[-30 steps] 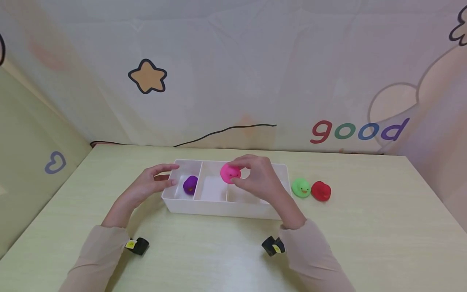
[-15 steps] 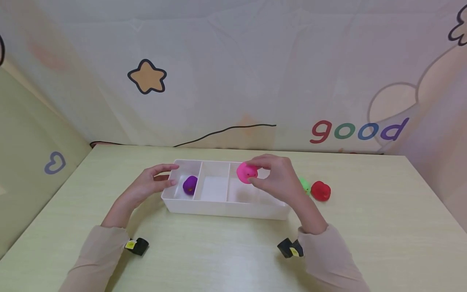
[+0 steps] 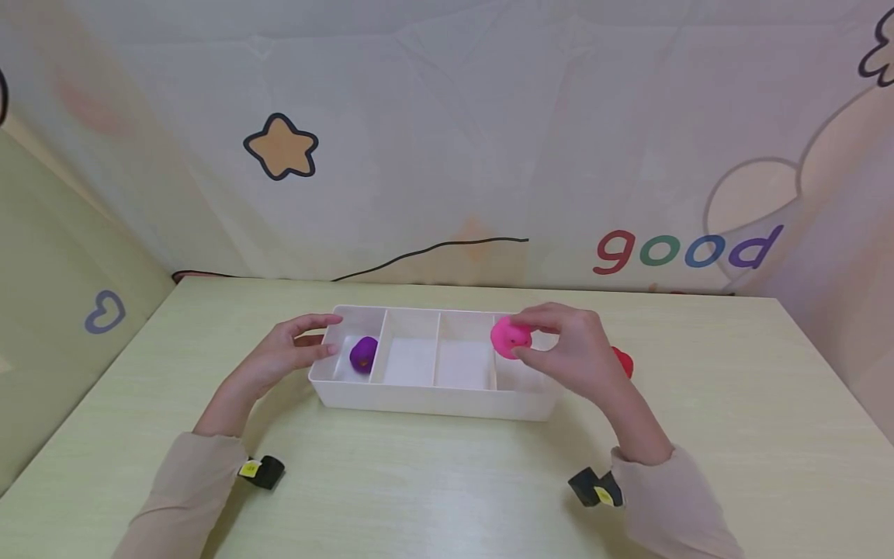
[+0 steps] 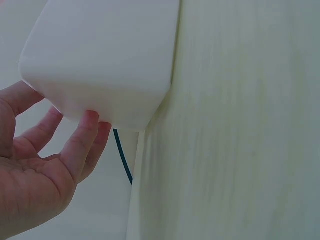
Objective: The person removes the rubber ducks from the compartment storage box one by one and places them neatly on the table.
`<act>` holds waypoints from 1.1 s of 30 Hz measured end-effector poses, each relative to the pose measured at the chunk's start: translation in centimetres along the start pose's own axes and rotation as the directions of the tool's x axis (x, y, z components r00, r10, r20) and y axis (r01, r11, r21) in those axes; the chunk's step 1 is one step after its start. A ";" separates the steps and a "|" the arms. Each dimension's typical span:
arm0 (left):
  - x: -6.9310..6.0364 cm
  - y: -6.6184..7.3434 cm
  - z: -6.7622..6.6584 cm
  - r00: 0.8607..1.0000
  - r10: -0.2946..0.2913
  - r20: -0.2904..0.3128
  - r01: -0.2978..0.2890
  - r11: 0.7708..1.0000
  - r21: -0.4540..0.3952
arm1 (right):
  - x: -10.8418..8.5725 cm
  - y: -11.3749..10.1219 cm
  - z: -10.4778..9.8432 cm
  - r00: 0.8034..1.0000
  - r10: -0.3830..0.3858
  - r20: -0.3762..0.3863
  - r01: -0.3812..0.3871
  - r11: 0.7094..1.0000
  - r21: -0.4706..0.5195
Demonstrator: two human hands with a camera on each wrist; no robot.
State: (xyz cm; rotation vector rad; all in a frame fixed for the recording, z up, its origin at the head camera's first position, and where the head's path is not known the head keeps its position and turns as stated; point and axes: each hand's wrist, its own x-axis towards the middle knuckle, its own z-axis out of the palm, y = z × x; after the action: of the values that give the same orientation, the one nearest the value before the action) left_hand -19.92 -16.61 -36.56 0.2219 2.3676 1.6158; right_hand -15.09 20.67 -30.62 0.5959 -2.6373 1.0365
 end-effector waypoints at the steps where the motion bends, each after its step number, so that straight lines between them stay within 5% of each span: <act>1: 0.0 0.0 0.0 1.000 0.001 0.000 -0.001 1.000 0.000 | -0.2 0.1 -0.1 1.000 -0.001 -0.002 0.001 1.000 0.000; 11: 0.2 -0.1 0.0 1.000 0.013 0.003 -0.013 1.000 -0.004 | -1.2 1.3 -1.6 0.999 -0.011 -0.041 0.010 1.000 -0.014; 21: 0.1 -0.2 0.0 1.000 0.021 0.006 -0.020 0.999 -0.036 | -2.3 2.4 -3.0 0.994 0.105 -0.012 -0.105 0.994 -0.039; 33: 0.2 -0.1 0.0 1.000 -0.002 -0.003 0.002 1.000 -0.021 | -3.5 4.2 -3.8 0.993 0.117 -0.014 -0.118 0.991 -0.057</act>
State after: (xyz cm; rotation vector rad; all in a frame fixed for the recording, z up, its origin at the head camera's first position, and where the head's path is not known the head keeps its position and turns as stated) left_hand -20.10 -16.61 -36.65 0.2134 2.3509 1.6402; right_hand -13.57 27.07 -31.63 0.4263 -2.7111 0.9888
